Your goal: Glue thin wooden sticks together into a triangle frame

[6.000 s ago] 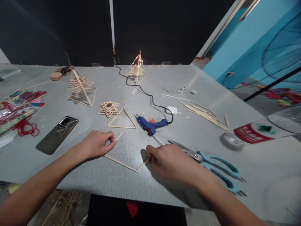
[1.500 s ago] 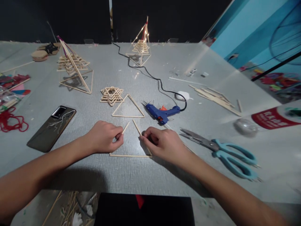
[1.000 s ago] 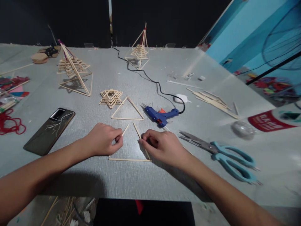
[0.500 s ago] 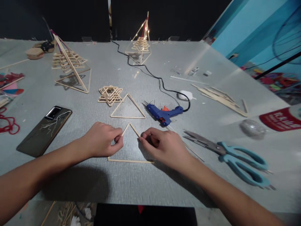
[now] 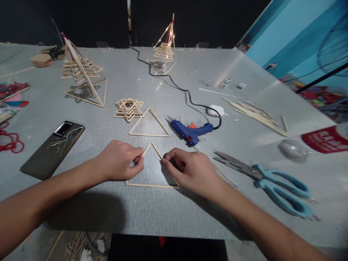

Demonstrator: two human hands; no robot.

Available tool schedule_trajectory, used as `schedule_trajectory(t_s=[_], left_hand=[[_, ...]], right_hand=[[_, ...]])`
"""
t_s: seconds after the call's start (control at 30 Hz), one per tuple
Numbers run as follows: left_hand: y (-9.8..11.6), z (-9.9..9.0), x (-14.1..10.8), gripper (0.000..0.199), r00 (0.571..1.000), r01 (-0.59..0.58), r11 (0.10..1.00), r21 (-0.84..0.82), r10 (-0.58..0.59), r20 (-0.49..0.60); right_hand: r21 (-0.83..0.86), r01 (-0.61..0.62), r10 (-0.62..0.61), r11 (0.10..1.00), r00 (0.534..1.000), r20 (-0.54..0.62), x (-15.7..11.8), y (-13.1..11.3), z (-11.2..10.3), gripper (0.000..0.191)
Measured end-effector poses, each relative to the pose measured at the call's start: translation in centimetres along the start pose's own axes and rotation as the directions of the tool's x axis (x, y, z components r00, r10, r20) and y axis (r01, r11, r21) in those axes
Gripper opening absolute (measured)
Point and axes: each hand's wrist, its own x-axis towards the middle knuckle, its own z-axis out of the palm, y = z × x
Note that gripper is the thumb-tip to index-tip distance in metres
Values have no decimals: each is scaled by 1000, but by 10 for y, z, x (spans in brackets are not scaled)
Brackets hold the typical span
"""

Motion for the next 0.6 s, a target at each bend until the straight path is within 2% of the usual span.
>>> schedule_trajectory(t_s=[0.6], left_hand=[[0, 0, 0, 20, 1000, 0, 1000, 5, 0, -25]], right_hand=[[11, -2, 2, 1000, 1000, 1, -1, 0, 0, 26]])
